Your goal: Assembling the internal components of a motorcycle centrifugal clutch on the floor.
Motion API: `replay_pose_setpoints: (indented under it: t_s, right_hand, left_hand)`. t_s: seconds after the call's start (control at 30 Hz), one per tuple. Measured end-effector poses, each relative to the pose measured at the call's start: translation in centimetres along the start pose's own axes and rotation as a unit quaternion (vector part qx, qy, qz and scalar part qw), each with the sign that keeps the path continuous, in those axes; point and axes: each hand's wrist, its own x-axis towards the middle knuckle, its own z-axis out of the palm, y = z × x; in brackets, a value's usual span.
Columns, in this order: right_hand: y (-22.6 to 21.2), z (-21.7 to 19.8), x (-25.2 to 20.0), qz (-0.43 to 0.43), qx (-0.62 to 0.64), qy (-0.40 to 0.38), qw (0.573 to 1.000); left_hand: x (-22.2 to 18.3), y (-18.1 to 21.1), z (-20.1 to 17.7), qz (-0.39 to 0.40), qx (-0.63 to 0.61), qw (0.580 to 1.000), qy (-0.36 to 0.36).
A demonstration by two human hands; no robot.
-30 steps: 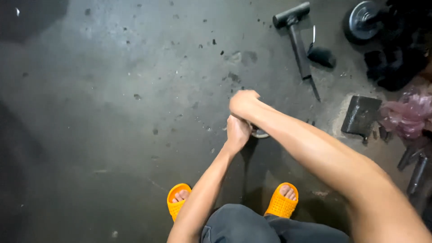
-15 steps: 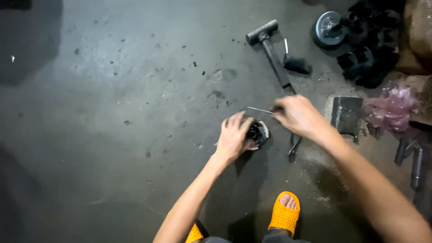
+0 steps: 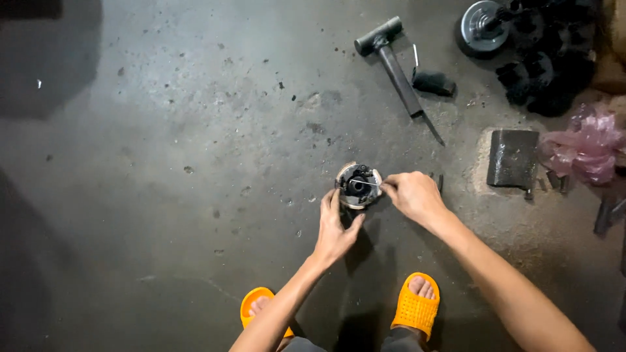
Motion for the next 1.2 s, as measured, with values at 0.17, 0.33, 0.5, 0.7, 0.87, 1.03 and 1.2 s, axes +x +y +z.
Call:
replay_pose_setpoints:
  t_s: [0.17,0.33,0.5,0.7,0.87,1.03,1.2]
  right_hand:
    - [-0.6,0.9,2.6,-0.048,-0.109,-0.005,0.993]
    - [-0.9,1.5,4.1,-0.093,-0.144,-0.013,0.985]
    - [-0.3,2.6,4.9,-0.081,-0.128,-0.019,0.988]
    - [0.6,3.8,3.0,-0.004,0.032,-0.02,0.999]
    - [1.8,4.7,0.1,-0.065,0.144,0.07,0.985]
    - [2.2,7.8,0.0,-0.03,0.059,0.074,0.995]
    - [3.9,17.0,-1.9,0.013,0.297,0.179,0.938]
  left_hand:
    - [-0.2,-0.2,0.2,-0.017,-0.023,1.0,0.002]
    - [0.6,0.2,-0.5,-0.029,-0.024,0.999,0.01]
    - [2.8,-0.4,-0.9,-0.042,-0.01,0.999,0.028]
    - [5.5,-2.4,-1.0,-0.027,0.079,0.996,-0.018]
    - [5.8,-2.3,-0.7,-0.013,0.058,0.998,0.017]
    - [5.6,-2.9,-0.4,-0.013,0.062,0.998,0.014]
    - [5.6,-3.8,0.7,-0.026,0.073,0.997,0.024]
